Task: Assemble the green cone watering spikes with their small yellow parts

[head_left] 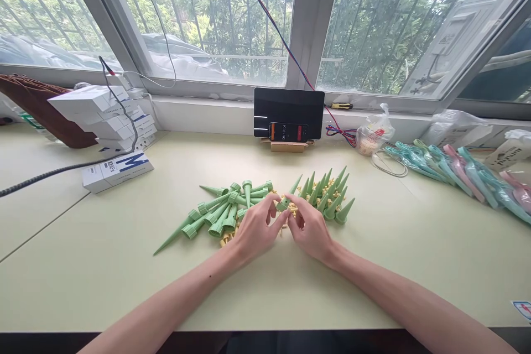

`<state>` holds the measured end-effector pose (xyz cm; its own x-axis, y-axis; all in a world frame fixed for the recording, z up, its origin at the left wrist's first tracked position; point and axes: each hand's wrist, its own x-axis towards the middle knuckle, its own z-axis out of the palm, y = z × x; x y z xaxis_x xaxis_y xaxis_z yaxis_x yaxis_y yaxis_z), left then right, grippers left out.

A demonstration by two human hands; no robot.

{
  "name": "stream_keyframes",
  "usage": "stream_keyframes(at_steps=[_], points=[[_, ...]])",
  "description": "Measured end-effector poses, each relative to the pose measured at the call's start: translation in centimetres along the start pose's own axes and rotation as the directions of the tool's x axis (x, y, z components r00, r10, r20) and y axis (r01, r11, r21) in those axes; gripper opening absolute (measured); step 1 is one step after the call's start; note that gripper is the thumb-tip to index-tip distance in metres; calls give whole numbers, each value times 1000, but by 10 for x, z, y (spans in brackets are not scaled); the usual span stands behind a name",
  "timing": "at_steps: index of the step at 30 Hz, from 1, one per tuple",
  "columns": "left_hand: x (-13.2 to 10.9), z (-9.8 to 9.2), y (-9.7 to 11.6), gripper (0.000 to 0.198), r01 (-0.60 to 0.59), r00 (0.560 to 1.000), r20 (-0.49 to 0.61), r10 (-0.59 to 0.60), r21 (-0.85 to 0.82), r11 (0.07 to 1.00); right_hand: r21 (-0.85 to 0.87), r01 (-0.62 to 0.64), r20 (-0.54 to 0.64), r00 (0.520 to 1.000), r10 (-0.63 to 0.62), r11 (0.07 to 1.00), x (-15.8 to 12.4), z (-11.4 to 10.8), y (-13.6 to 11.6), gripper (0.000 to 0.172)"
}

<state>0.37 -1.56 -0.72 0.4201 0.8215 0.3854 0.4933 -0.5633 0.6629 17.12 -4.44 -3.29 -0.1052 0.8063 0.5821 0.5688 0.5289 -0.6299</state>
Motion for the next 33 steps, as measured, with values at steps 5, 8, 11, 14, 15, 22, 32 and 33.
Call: stream_keyframes(at_steps=[5,8,11,14,15,22,32,33], points=[[0,-2,5,25,10,999,-50,-8,37,999,6,-13,-6,1000,13,1000,0,1,-1,45],[1,-2,6,21,-24,997,-75,29,62,998,3,-11,-12,1000,11,1000,0,2,-1,43],[2,-2,4,17,-57,995,-82,62,64,996,-1,0,-24,1000,0,1000,0,1,-2,42],[3,-1,2,16,-53,996,-67,56,34,998,-10,-3,-26,1000,3,1000,0,0,-3,41],[2,-1,1,17,-40,998,-53,41,30,999,-11,-4,-24,1000,4,1000,0,0,-3,41],[2,-2,3,30,52,999,-9,-52,-49,997,13,-18,-2,1000,18,1000,1,-2,-3,45],[11,-9,-2,41,266,943,-77,-323,-406,874,-148,57,117,992,-40,987,3,-3,-4,11],[11,-9,-1,40,258,944,-87,-318,-405,877,-173,63,147,988,-37,983,3,-2,-4,12]])
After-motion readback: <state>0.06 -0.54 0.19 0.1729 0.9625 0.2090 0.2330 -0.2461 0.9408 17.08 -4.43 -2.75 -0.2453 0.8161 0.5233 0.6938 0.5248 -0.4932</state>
